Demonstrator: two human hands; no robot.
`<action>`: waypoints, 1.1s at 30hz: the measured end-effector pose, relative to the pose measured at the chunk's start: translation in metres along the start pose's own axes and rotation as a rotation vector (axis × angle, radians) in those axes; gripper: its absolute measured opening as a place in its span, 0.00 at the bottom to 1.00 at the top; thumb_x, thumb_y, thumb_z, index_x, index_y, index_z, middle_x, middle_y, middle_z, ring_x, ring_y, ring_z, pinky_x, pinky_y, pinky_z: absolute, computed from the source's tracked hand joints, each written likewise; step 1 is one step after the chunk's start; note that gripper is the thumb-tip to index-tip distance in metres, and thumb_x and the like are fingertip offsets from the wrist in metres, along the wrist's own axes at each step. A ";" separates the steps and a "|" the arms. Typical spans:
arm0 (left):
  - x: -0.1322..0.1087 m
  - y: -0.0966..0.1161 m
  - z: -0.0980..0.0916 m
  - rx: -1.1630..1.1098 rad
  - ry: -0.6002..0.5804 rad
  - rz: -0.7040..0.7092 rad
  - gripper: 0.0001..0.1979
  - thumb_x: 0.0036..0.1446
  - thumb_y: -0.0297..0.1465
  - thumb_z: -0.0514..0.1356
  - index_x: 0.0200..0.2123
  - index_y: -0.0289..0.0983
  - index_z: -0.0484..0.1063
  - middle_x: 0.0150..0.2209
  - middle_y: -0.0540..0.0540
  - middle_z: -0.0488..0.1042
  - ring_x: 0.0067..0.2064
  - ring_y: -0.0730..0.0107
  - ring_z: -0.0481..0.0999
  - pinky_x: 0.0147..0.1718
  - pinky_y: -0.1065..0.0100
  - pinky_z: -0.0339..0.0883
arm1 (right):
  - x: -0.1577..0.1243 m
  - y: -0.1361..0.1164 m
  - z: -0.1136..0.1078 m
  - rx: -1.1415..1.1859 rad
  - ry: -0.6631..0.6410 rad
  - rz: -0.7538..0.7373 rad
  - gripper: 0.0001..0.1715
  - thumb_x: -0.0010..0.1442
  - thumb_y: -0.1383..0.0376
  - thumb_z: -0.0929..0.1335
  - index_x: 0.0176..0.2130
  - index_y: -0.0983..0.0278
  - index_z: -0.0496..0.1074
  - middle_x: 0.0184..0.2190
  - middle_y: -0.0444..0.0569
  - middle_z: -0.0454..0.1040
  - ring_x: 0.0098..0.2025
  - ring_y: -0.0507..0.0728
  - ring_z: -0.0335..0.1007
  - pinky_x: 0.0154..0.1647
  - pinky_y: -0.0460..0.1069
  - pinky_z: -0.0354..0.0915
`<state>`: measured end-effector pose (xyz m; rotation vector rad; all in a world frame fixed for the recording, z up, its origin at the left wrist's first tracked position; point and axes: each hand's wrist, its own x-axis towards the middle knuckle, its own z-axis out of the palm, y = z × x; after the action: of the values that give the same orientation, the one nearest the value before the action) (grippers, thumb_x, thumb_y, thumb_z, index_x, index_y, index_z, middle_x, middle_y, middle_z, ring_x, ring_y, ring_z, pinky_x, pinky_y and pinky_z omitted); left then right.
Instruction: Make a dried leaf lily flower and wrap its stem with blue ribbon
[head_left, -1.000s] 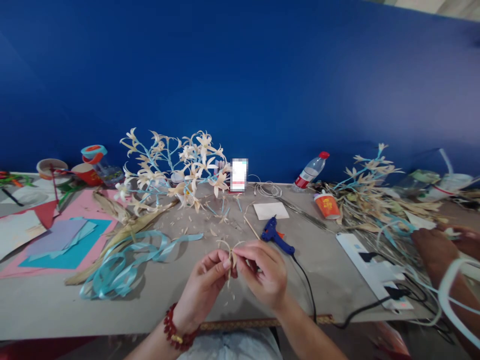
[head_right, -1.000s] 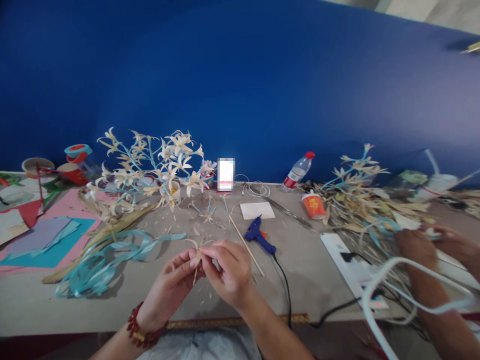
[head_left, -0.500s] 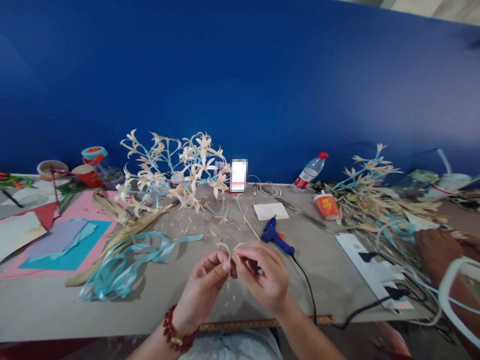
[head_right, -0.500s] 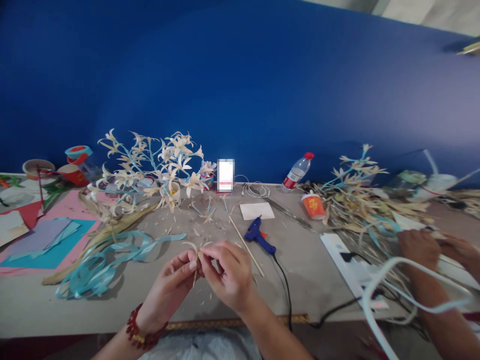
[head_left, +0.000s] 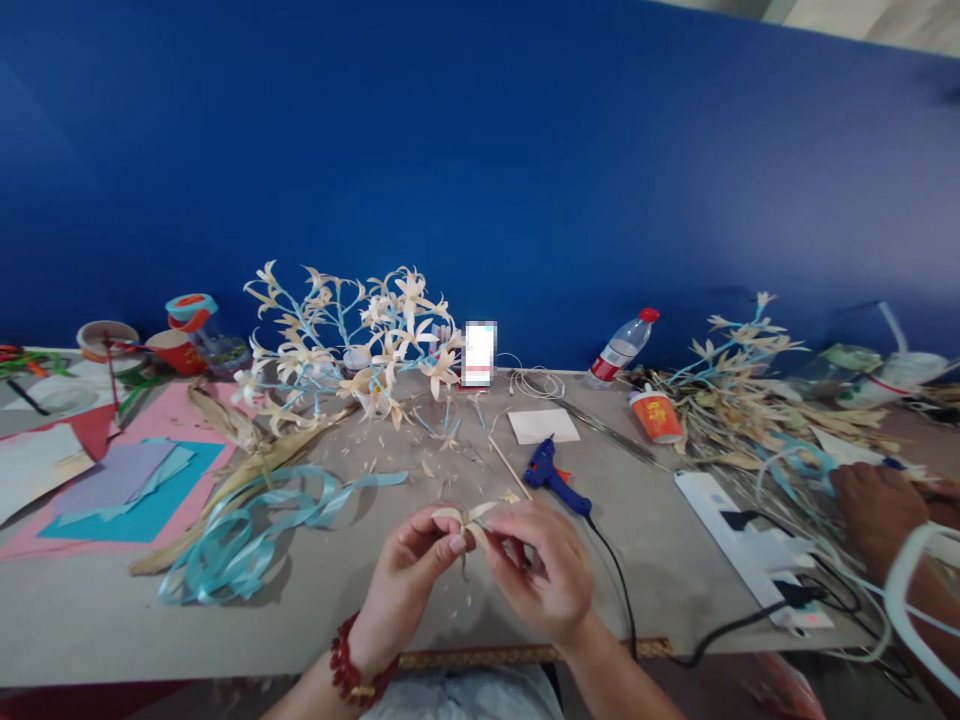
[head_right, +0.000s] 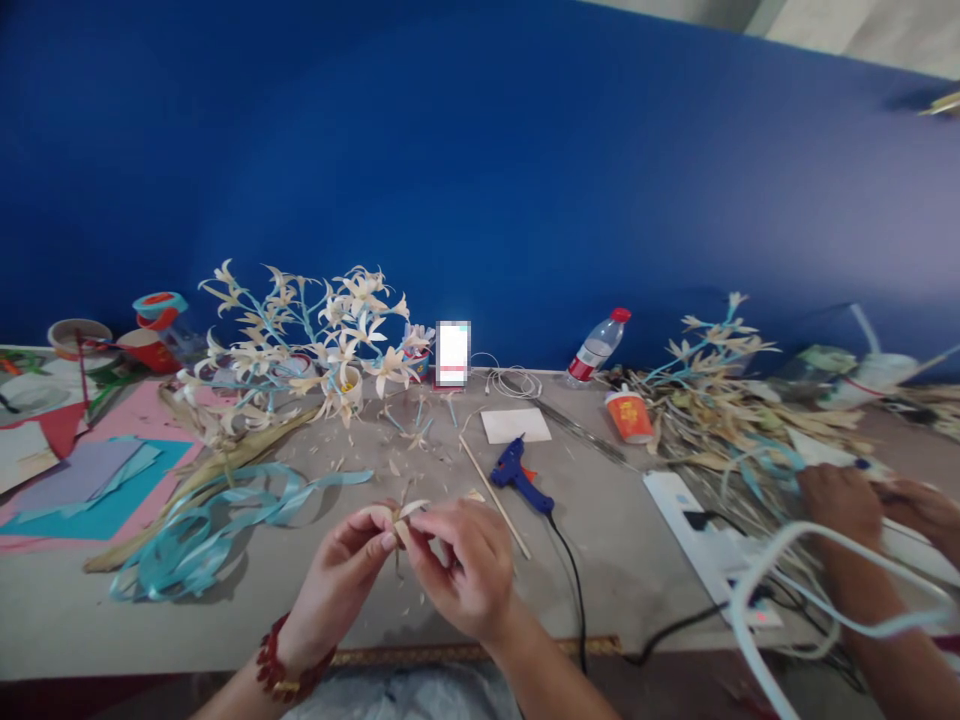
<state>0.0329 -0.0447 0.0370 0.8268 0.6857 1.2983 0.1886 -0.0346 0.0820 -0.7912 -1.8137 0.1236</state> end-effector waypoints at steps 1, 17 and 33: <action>0.000 0.000 -0.001 0.063 0.002 0.047 0.03 0.54 0.30 0.67 0.31 0.37 0.77 0.32 0.47 0.74 0.36 0.68 0.70 0.38 0.69 0.62 | -0.001 0.000 0.000 0.008 0.013 -0.003 0.11 0.58 0.73 0.70 0.40 0.61 0.71 0.23 0.42 0.73 0.21 0.51 0.65 0.27 0.47 0.65; 0.002 0.012 0.003 0.411 -0.037 0.309 0.06 0.59 0.30 0.62 0.29 0.38 0.77 0.31 0.44 0.75 0.36 0.61 0.73 0.39 0.64 0.64 | -0.014 0.003 0.004 0.110 -0.081 0.064 0.06 0.61 0.69 0.66 0.39 0.61 0.72 0.19 0.40 0.66 0.21 0.53 0.60 0.26 0.48 0.61; 0.001 0.008 0.001 0.397 -0.015 0.273 0.06 0.58 0.31 0.63 0.29 0.38 0.77 0.31 0.44 0.75 0.37 0.61 0.73 0.39 0.65 0.64 | -0.016 0.003 0.006 0.129 -0.067 0.099 0.06 0.59 0.71 0.67 0.37 0.61 0.72 0.18 0.40 0.66 0.20 0.52 0.61 0.26 0.49 0.62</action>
<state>0.0297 -0.0433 0.0445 1.2867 0.8552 1.4171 0.1873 -0.0397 0.0655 -0.7926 -1.8094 0.3321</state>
